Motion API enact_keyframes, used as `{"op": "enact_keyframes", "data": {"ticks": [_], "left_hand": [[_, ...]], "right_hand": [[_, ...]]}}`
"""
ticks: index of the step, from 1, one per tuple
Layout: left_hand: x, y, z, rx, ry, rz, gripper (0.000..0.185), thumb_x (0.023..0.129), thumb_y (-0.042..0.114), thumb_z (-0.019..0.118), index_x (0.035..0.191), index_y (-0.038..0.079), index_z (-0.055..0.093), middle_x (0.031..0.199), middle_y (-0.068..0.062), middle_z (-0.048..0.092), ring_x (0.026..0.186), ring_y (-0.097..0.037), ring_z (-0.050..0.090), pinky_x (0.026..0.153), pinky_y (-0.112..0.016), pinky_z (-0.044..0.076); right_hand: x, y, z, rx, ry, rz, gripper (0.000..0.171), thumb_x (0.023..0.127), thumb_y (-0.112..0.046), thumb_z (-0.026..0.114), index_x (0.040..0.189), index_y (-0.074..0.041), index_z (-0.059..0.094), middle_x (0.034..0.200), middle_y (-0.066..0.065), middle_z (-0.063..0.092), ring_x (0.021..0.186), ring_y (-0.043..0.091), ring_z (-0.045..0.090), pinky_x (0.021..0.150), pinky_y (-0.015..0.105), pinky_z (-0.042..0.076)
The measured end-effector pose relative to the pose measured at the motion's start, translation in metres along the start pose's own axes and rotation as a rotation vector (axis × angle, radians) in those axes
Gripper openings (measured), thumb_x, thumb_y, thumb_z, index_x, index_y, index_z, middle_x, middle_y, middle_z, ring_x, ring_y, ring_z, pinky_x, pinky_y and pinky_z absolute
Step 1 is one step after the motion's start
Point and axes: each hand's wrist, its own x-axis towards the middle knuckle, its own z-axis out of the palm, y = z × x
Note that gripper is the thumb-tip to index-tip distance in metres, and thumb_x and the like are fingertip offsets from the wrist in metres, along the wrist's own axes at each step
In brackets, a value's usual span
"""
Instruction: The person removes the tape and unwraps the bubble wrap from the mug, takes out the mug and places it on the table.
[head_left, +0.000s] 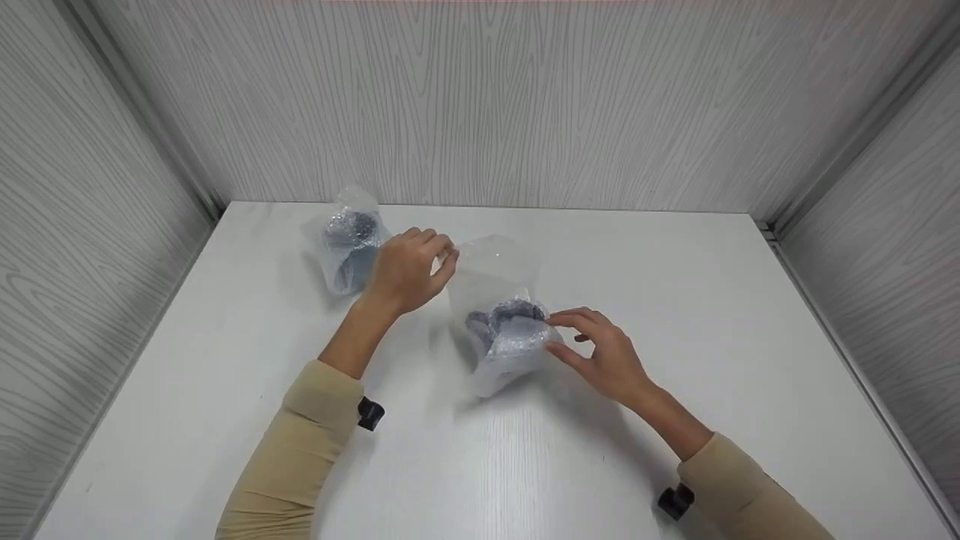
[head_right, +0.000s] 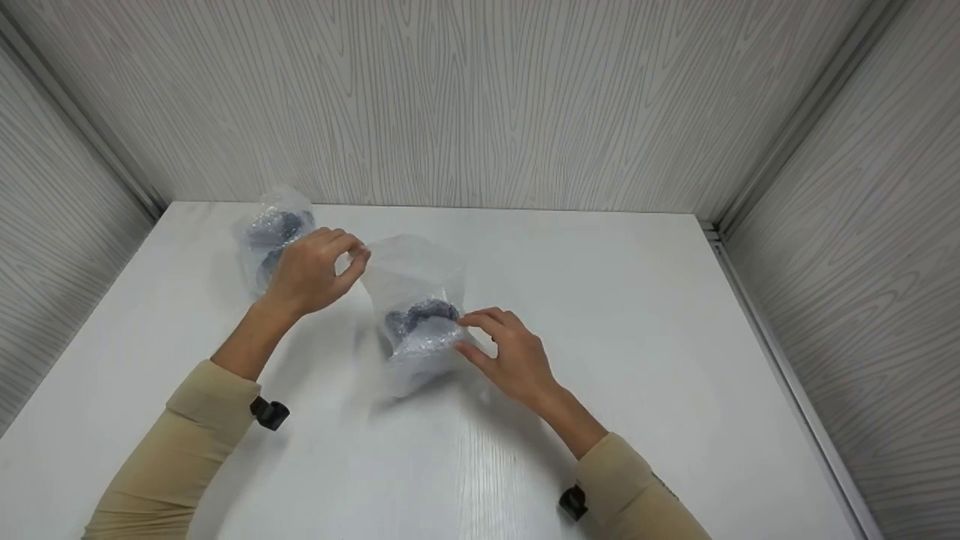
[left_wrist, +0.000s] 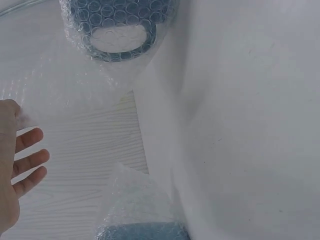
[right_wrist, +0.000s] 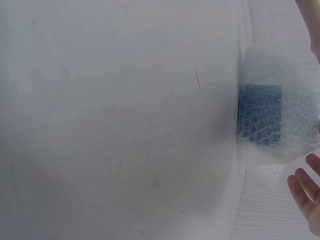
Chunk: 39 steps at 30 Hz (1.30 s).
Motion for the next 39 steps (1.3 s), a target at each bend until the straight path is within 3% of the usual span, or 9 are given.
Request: {"op": "enact_keyframes", "data": {"ticks": [12, 23, 32, 39], "left_hand": [[0.002, -0.010, 0.017, 0.034, -0.007, -0.143, 0.018, 0.101, 0.018, 0.065, 0.092, 0.006, 0.074, 0.081, -0.008, 0.077, 0.070, -0.029, 0.071, 0.060, -0.044, 0.058], [0.002, -0.015, 0.027, 0.036, -0.085, -0.232, 0.024, 0.105, 0.024, 0.061, 0.095, 0.007, 0.074, 0.079, -0.009, 0.074, 0.067, -0.028, 0.067, 0.057, -0.043, 0.056], [0.002, -0.019, 0.032, -0.012, -0.166, -0.312, 0.049, 0.108, 0.050, 0.051, 0.094, 0.008, 0.071, 0.080, -0.010, 0.074, 0.074, -0.031, 0.070, 0.062, -0.045, 0.058], [0.002, -0.018, 0.033, -0.065, -0.222, -0.338, 0.053, 0.107, 0.056, 0.049, 0.099, 0.008, 0.070, 0.085, -0.011, 0.074, 0.078, -0.032, 0.071, 0.067, -0.046, 0.058]], "right_hand": [[0.000, 0.001, 0.000, 0.010, -0.002, 0.001, 0.034, 0.093, -0.022, 0.082, 0.126, -0.016, 0.075, 0.127, 0.001, 0.074, 0.123, 0.022, 0.069, 0.088, 0.048, 0.065], [0.000, 0.001, 0.001, 0.013, 0.003, 0.006, 0.034, 0.093, -0.022, 0.081, 0.126, -0.015, 0.075, 0.127, 0.002, 0.074, 0.123, 0.023, 0.069, 0.088, 0.046, 0.065], [-0.001, 0.001, 0.001, 0.017, 0.012, 0.004, 0.033, 0.094, -0.022, 0.081, 0.126, -0.016, 0.075, 0.127, 0.001, 0.074, 0.122, 0.023, 0.069, 0.088, 0.047, 0.065], [0.000, 0.001, 0.001, 0.022, 0.008, 0.007, 0.033, 0.093, -0.022, 0.081, 0.126, -0.017, 0.075, 0.127, 0.001, 0.074, 0.123, 0.022, 0.069, 0.088, 0.048, 0.065]]}}
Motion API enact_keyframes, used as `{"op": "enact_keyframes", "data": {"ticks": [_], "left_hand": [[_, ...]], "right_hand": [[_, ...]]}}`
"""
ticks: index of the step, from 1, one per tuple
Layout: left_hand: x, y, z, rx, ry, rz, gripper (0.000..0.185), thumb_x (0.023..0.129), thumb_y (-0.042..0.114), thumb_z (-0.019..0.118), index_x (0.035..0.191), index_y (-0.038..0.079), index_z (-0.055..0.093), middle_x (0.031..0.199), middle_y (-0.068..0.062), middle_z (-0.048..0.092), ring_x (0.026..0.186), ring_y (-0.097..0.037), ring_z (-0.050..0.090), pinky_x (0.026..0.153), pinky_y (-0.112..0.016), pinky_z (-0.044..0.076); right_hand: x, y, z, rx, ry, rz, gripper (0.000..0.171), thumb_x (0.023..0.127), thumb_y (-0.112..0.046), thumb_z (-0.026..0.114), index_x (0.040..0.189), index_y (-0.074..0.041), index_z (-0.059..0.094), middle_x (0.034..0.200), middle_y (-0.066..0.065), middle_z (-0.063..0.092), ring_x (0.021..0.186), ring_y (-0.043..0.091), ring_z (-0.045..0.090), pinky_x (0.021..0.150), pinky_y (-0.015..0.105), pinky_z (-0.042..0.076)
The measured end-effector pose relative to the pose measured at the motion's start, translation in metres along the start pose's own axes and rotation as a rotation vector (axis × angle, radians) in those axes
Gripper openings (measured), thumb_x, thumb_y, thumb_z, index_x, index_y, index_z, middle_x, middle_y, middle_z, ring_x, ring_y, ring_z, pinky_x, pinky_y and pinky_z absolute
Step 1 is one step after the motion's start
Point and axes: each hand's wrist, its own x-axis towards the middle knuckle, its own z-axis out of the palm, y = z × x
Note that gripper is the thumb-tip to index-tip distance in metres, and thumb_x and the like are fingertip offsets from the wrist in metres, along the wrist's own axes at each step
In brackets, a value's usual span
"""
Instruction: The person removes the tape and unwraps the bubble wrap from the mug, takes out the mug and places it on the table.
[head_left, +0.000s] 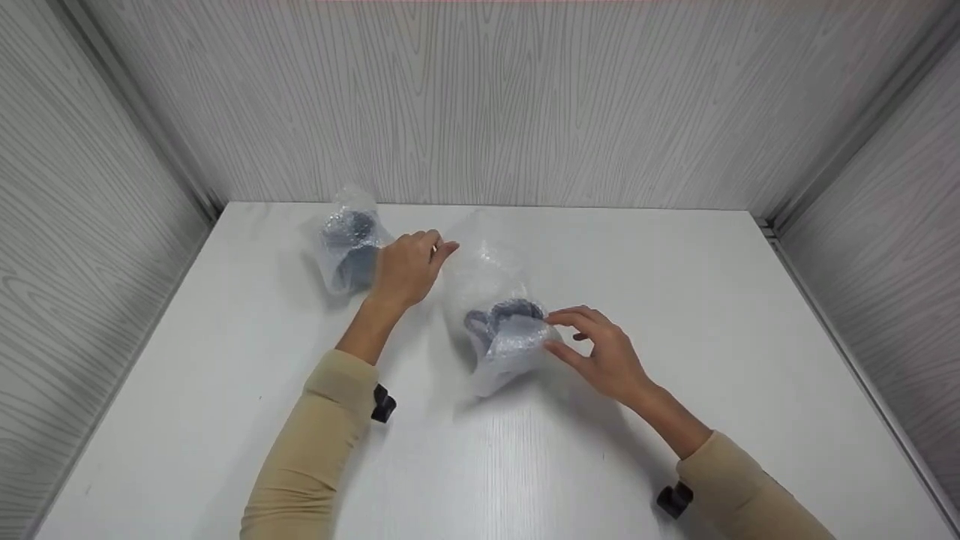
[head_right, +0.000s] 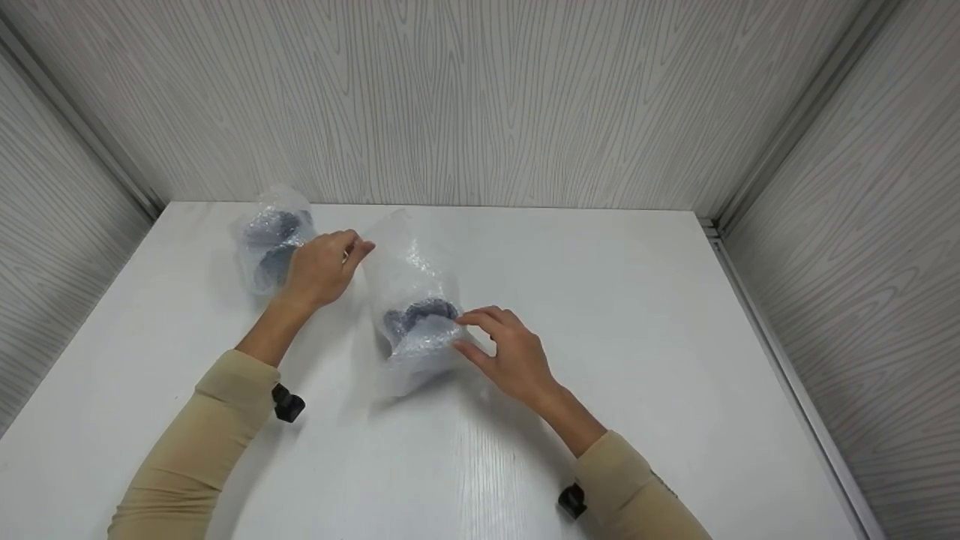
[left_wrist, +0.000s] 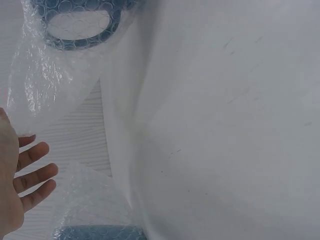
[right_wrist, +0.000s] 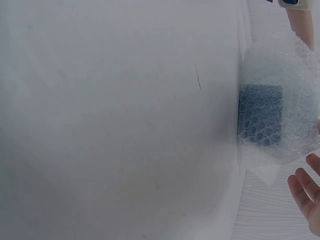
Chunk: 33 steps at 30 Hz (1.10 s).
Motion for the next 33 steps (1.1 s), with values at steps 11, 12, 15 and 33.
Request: {"op": "enact_keyframes", "data": {"ticks": [11, 12, 15, 33], "left_hand": [[-0.017, 0.003, -0.016, 0.067, 0.033, 0.048, 0.049, 0.105, 0.049, 0.061, 0.125, 0.006, 0.070, 0.109, -0.014, 0.077, 0.092, -0.034, 0.075, 0.074, -0.048, 0.062], [-0.019, 0.003, -0.019, 0.085, 0.035, 0.063, 0.047, 0.104, 0.048, 0.062, 0.124, 0.006, 0.070, 0.110, -0.013, 0.077, 0.092, -0.035, 0.074, 0.073, -0.048, 0.062], [-0.027, 0.005, -0.028, 0.128, 0.052, 0.111, 0.042, 0.103, 0.045, 0.065, 0.120, 0.007, 0.071, 0.107, -0.013, 0.078, 0.090, -0.035, 0.074, 0.070, -0.048, 0.062], [-0.061, 0.018, -0.057, 0.249, 0.013, 0.412, 0.036, 0.101, 0.039, 0.070, 0.117, 0.007, 0.072, 0.103, -0.009, 0.077, 0.088, -0.028, 0.073, 0.073, -0.042, 0.062]], "right_hand": [[0.000, 0.000, 0.001, 0.002, 0.003, -0.010, 0.034, 0.093, -0.020, 0.082, 0.125, -0.015, 0.075, 0.126, 0.001, 0.075, 0.122, 0.023, 0.069, 0.087, 0.049, 0.065], [0.000, 0.000, 0.001, 0.000, 0.003, -0.010, 0.034, 0.093, -0.020, 0.082, 0.125, -0.015, 0.074, 0.126, 0.001, 0.074, 0.122, 0.023, 0.069, 0.087, 0.049, 0.065], [0.000, 0.000, 0.001, -0.008, -0.003, -0.005, 0.034, 0.093, -0.020, 0.082, 0.125, -0.015, 0.074, 0.126, 0.001, 0.074, 0.122, 0.022, 0.069, 0.088, 0.048, 0.065], [0.000, -0.002, -0.001, -0.019, -0.016, 0.006, 0.033, 0.093, -0.022, 0.081, 0.126, -0.017, 0.074, 0.128, -0.001, 0.074, 0.123, 0.021, 0.068, 0.090, 0.045, 0.065]]}}
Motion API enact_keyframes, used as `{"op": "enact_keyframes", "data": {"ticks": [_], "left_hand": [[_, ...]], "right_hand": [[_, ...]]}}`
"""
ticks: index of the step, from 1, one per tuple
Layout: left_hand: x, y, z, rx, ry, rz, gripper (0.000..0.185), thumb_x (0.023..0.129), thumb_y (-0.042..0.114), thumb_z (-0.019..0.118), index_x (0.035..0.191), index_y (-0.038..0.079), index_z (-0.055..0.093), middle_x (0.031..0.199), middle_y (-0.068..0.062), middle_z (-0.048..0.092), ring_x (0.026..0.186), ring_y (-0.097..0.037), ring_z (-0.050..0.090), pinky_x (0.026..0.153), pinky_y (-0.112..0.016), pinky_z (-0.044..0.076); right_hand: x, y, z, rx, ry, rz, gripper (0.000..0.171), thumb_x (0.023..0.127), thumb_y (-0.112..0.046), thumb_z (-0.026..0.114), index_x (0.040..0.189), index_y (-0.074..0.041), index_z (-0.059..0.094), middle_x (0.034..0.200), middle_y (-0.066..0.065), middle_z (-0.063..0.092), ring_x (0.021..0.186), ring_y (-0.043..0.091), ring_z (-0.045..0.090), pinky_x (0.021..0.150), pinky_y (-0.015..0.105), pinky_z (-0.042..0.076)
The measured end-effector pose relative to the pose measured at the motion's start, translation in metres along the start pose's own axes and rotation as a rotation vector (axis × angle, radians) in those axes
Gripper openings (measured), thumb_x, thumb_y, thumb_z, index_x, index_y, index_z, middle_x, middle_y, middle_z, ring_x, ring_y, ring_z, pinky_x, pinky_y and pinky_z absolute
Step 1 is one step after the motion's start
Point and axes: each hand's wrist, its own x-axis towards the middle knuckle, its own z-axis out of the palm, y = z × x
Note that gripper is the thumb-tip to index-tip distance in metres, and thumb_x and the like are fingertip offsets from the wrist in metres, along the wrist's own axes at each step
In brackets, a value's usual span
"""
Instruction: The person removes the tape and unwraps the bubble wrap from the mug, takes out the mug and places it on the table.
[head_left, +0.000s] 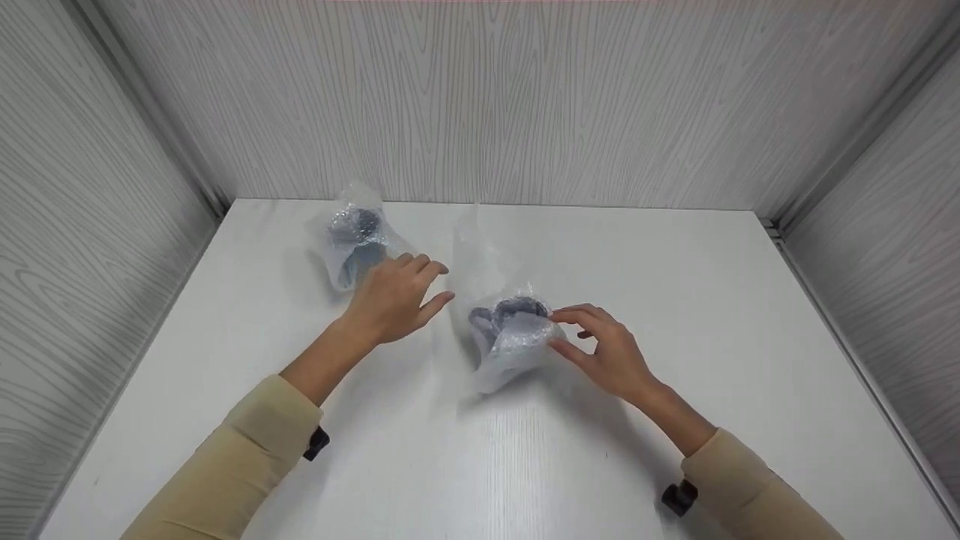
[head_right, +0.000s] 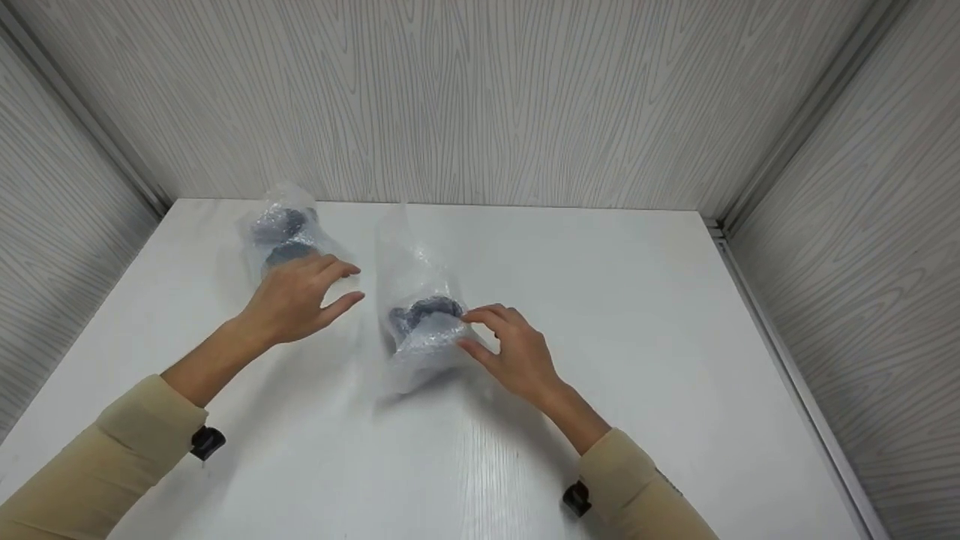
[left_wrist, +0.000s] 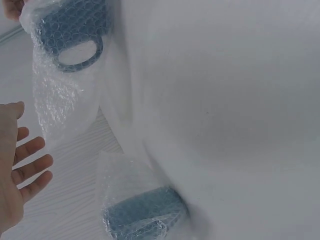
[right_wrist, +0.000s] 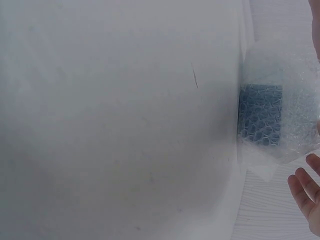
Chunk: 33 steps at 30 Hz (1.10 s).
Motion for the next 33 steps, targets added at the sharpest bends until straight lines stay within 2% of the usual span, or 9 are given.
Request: {"op": "enact_keyframes", "data": {"ticks": [4, 14, 22, 28, 33], "left_hand": [[-0.004, 0.004, 0.004, -0.009, -0.017, 0.066, 0.035, 0.101, 0.039, 0.070, 0.119, 0.009, 0.072, 0.106, -0.008, 0.076, 0.089, -0.026, 0.072, 0.075, -0.040, 0.062], [-0.003, 0.025, 0.023, -0.082, -0.027, 0.164, 0.030, 0.101, 0.034, 0.071, 0.121, 0.013, 0.072, 0.116, -0.005, 0.074, 0.104, -0.024, 0.071, 0.089, -0.041, 0.062], [-0.004, 0.037, 0.035, -0.110, -0.036, 0.185, 0.031, 0.102, 0.034, 0.070, 0.125, 0.014, 0.070, 0.122, -0.005, 0.072, 0.111, -0.024, 0.069, 0.094, -0.040, 0.061], [-0.008, 0.040, 0.045, -0.126, -0.020, 0.196, 0.029, 0.102, 0.030, 0.069, 0.127, 0.015, 0.069, 0.132, -0.007, 0.070, 0.122, -0.025, 0.068, 0.100, -0.041, 0.060], [-0.008, 0.042, 0.048, -0.140, -0.006, 0.216, 0.030, 0.101, 0.026, 0.069, 0.129, 0.014, 0.070, 0.134, -0.008, 0.070, 0.124, -0.025, 0.068, 0.102, -0.041, 0.059]], "right_hand": [[0.001, 0.000, -0.001, 0.000, -0.006, 0.009, 0.033, 0.094, -0.021, 0.081, 0.125, -0.016, 0.074, 0.128, -0.001, 0.074, 0.123, 0.021, 0.068, 0.090, 0.046, 0.064], [0.001, 0.001, 0.001, -0.002, -0.003, 0.022, 0.034, 0.093, -0.023, 0.082, 0.125, -0.015, 0.074, 0.128, -0.001, 0.074, 0.124, 0.021, 0.068, 0.091, 0.044, 0.064], [0.000, 0.001, 0.002, 0.010, 0.002, 0.016, 0.034, 0.093, -0.023, 0.082, 0.126, -0.015, 0.074, 0.127, -0.001, 0.074, 0.123, 0.021, 0.069, 0.090, 0.046, 0.064], [0.000, 0.002, 0.003, 0.011, 0.007, 0.005, 0.035, 0.093, -0.024, 0.081, 0.127, -0.015, 0.074, 0.127, 0.000, 0.074, 0.121, 0.022, 0.070, 0.090, 0.047, 0.064], [0.000, 0.002, 0.002, 0.013, 0.002, 0.009, 0.035, 0.094, -0.026, 0.081, 0.127, -0.015, 0.074, 0.127, 0.000, 0.074, 0.120, 0.022, 0.070, 0.090, 0.045, 0.064]]}}
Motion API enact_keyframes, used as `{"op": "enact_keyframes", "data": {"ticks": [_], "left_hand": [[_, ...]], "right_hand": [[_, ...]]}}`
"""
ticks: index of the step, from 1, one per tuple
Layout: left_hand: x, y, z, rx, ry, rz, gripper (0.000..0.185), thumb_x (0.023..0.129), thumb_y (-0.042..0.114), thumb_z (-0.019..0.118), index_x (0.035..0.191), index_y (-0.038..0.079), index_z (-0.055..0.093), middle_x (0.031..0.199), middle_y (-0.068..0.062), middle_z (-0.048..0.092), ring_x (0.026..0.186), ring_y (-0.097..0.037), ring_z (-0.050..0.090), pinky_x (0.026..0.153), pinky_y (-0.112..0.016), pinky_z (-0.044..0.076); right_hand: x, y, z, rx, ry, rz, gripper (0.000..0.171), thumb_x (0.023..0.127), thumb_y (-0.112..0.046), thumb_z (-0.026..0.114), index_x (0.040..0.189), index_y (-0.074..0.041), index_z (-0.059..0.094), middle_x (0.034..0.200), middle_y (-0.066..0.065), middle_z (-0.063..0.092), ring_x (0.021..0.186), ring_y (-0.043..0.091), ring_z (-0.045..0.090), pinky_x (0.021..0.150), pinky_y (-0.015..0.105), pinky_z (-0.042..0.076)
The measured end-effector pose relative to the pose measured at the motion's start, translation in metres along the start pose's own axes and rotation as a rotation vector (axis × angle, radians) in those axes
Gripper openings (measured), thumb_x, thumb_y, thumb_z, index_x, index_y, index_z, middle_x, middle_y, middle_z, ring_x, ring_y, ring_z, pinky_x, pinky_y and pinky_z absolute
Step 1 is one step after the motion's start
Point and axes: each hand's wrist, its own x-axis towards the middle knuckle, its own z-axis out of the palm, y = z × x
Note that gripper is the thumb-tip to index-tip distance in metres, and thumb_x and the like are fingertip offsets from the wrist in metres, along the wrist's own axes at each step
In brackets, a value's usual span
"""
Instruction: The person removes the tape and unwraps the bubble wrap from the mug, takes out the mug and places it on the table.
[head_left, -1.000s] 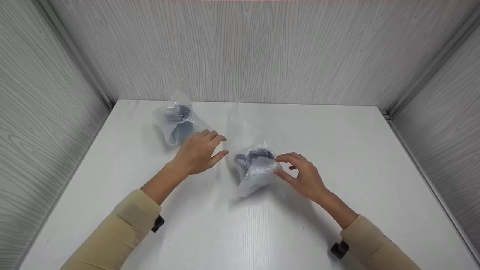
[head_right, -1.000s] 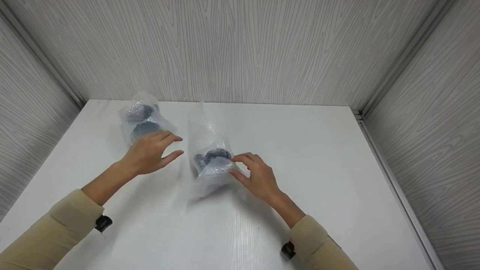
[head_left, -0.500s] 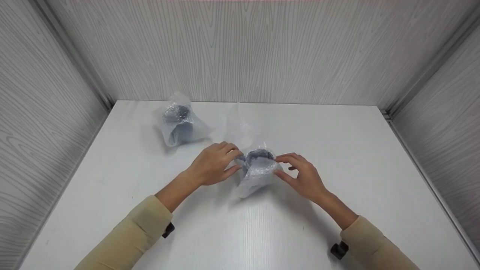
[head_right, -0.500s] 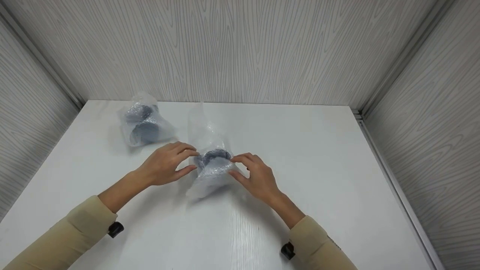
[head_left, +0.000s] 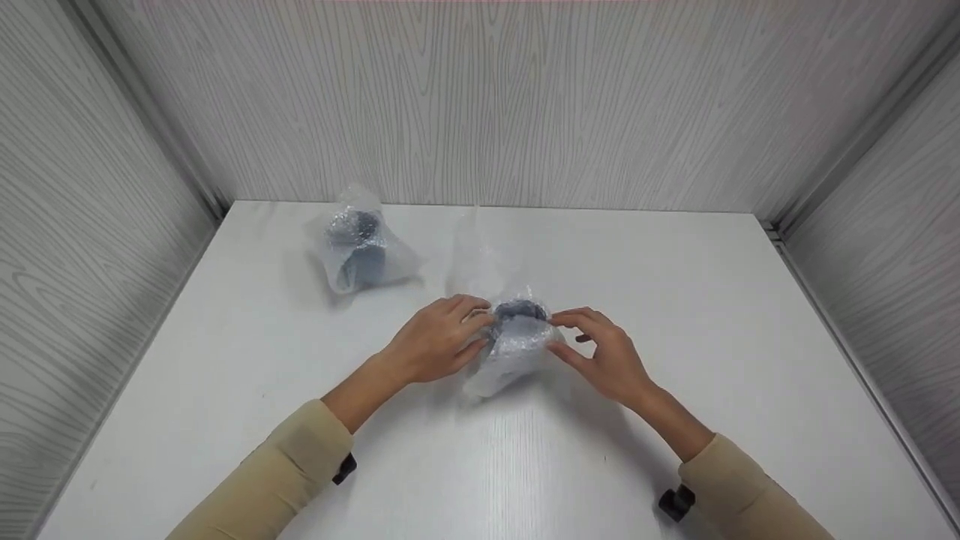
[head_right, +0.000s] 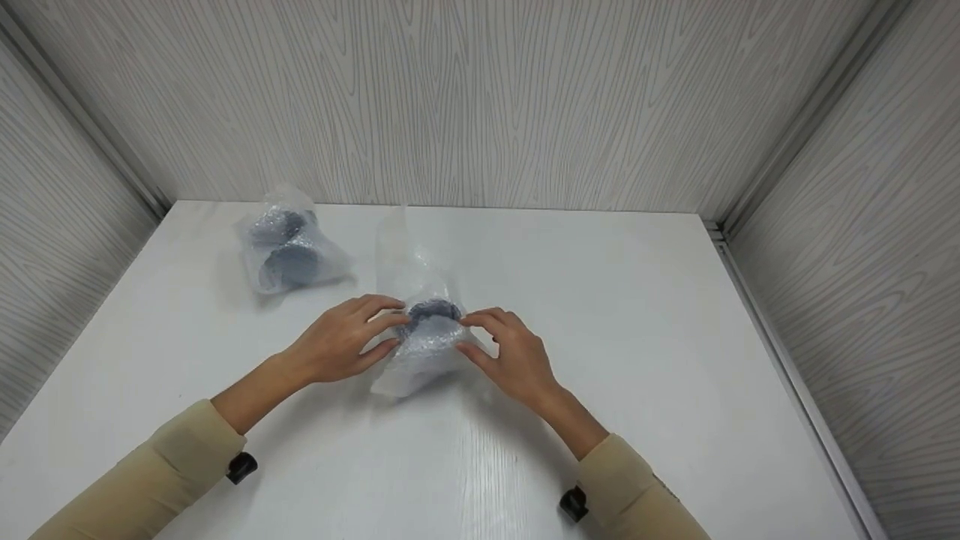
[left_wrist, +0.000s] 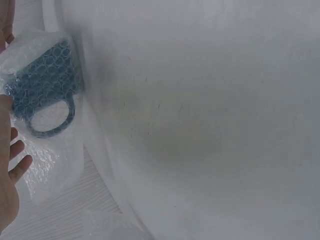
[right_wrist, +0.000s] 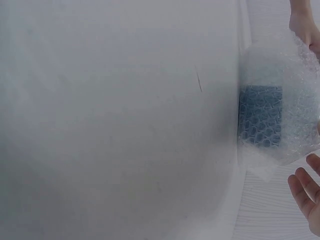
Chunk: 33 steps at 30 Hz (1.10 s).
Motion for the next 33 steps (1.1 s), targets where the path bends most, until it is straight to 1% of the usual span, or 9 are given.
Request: {"op": "enact_keyframes", "data": {"ticks": [4, 8, 11, 15, 20, 25, 29, 33], "left_hand": [[0.000, 0.001, 0.000, -0.008, -0.001, 0.003, 0.029, 0.101, 0.026, 0.069, 0.128, 0.015, 0.072, 0.133, -0.006, 0.071, 0.124, -0.024, 0.067, 0.104, -0.040, 0.059], [0.000, 0.001, -0.002, -0.007, -0.008, 0.000, 0.030, 0.101, 0.031, 0.070, 0.129, 0.018, 0.072, 0.133, -0.004, 0.071, 0.124, -0.022, 0.067, 0.103, -0.038, 0.059], [0.000, 0.001, -0.003, 0.006, -0.019, -0.001, 0.031, 0.102, 0.035, 0.070, 0.129, 0.020, 0.072, 0.133, -0.003, 0.071, 0.124, -0.021, 0.067, 0.102, -0.037, 0.060], [0.000, 0.000, -0.002, 0.016, -0.029, 0.001, 0.032, 0.102, 0.037, 0.069, 0.130, 0.021, 0.072, 0.132, -0.002, 0.071, 0.123, -0.021, 0.068, 0.101, -0.037, 0.060], [0.000, 0.000, -0.002, 0.018, -0.025, 0.003, 0.031, 0.102, 0.037, 0.070, 0.129, 0.021, 0.072, 0.131, -0.002, 0.071, 0.122, -0.021, 0.068, 0.099, -0.037, 0.061], [0.000, 0.000, -0.002, 0.005, -0.015, 0.005, 0.030, 0.102, 0.036, 0.070, 0.127, 0.020, 0.072, 0.130, -0.002, 0.072, 0.121, -0.021, 0.068, 0.098, -0.037, 0.061], [0.001, 0.000, 0.000, -0.005, -0.011, 0.002, 0.029, 0.102, 0.035, 0.070, 0.126, 0.020, 0.073, 0.130, -0.003, 0.072, 0.121, -0.021, 0.069, 0.099, -0.037, 0.061], [0.001, 0.000, 0.001, -0.006, -0.007, -0.004, 0.028, 0.101, 0.035, 0.071, 0.125, 0.020, 0.073, 0.130, -0.003, 0.073, 0.121, -0.021, 0.069, 0.099, -0.037, 0.061]], "right_hand": [[-0.001, 0.000, 0.001, -0.004, 0.008, -0.001, 0.035, 0.094, -0.026, 0.081, 0.126, -0.015, 0.074, 0.128, 0.000, 0.074, 0.122, 0.022, 0.069, 0.090, 0.043, 0.065], [-0.001, 0.000, 0.001, 0.002, 0.020, -0.014, 0.034, 0.093, -0.022, 0.082, 0.125, -0.014, 0.074, 0.127, 0.001, 0.074, 0.121, 0.023, 0.070, 0.088, 0.043, 0.065], [-0.001, -0.002, 0.000, 0.010, 0.024, -0.022, 0.032, 0.092, -0.020, 0.083, 0.123, -0.013, 0.075, 0.124, 0.003, 0.074, 0.118, 0.023, 0.071, 0.087, 0.044, 0.065], [0.000, -0.004, -0.002, 0.010, 0.017, -0.022, 0.031, 0.091, -0.018, 0.083, 0.121, -0.013, 0.076, 0.117, 0.003, 0.073, 0.111, 0.025, 0.072, 0.087, 0.046, 0.065], [0.002, -0.007, -0.004, 0.009, 0.000, 0.003, 0.027, 0.092, -0.016, 0.083, 0.118, -0.012, 0.078, 0.106, 0.003, 0.073, 0.100, 0.031, 0.071, 0.085, 0.047, 0.065], [0.004, -0.012, -0.006, -0.009, -0.019, 0.051, 0.024, 0.092, -0.017, 0.082, 0.116, -0.014, 0.079, 0.100, 0.001, 0.072, 0.094, 0.025, 0.070, 0.081, 0.048, 0.065], [0.008, -0.015, -0.007, -0.001, -0.039, 0.088, 0.023, 0.093, -0.018, 0.082, 0.116, -0.015, 0.079, 0.099, 0.000, 0.072, 0.091, 0.020, 0.069, 0.079, 0.043, 0.064], [0.011, -0.018, -0.009, 0.026, -0.067, 0.121, 0.023, 0.093, -0.019, 0.082, 0.116, -0.014, 0.079, 0.097, 0.001, 0.072, 0.088, 0.018, 0.068, 0.078, 0.033, 0.062]]}}
